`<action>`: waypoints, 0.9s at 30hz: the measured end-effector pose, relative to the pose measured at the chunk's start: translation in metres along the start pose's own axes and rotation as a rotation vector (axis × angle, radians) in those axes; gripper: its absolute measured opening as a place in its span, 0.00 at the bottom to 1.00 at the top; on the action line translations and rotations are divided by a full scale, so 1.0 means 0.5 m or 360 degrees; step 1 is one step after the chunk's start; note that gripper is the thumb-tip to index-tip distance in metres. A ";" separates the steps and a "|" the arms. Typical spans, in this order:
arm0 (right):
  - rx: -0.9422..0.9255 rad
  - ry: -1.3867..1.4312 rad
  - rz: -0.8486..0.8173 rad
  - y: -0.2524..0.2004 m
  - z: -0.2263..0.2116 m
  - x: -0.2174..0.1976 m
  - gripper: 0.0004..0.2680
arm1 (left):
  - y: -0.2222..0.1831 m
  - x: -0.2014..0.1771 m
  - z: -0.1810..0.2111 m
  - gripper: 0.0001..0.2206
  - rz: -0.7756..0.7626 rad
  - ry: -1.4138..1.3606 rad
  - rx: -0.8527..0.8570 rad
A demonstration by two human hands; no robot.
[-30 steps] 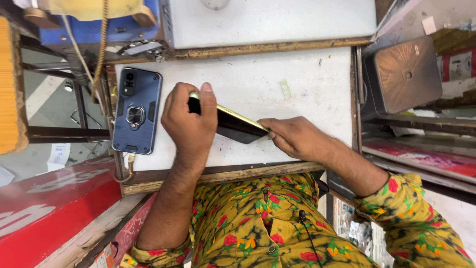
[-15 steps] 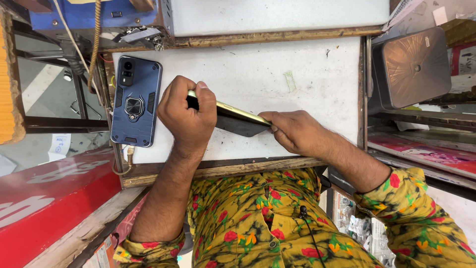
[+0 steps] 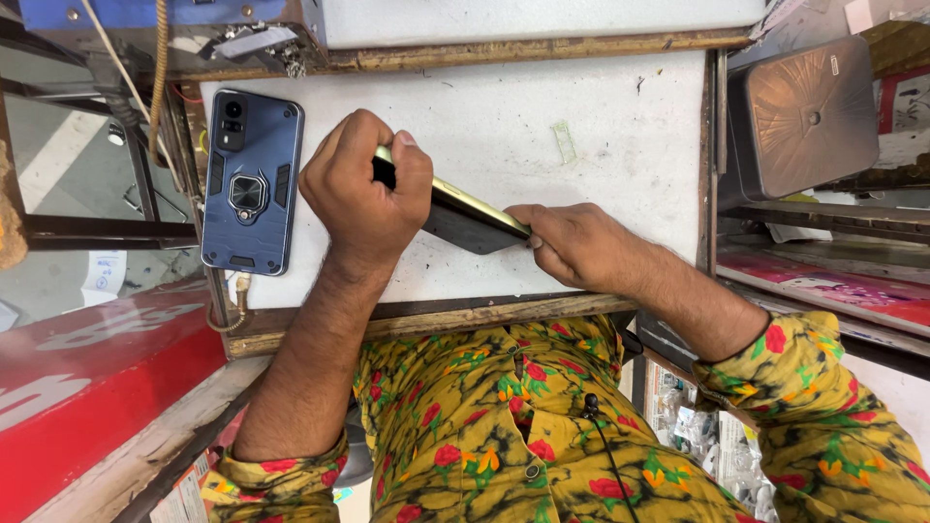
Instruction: The person removes the back cover of a light green smartphone, exposing the internal components. They then use a red-handled screwdriver to unscrew and remove a small metal bracket from the motherboard area.
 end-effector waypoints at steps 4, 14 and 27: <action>0.0001 -0.0021 0.0003 0.000 -0.006 -0.005 0.17 | -0.001 0.000 0.002 0.09 -0.0003 0.0037 0.0054; 0.0147 0.0000 0.0213 0.004 -0.035 -0.041 0.18 | -0.030 0.012 -0.025 0.10 0.0153 -0.0459 -0.0326; 0.0335 0.0221 0.0268 -0.011 0.010 0.005 0.17 | -0.033 -0.022 -0.009 0.10 -0.0330 0.0006 -0.0383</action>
Point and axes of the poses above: each hand's wrist, its own y-axis towards the middle knuckle, its own x-axis out of the palm, z = x × y, the point moved 2 cm from there along y, towards the middle knuckle, and after that the axes turned 12 degrees about -z, right-handed, at the moved point
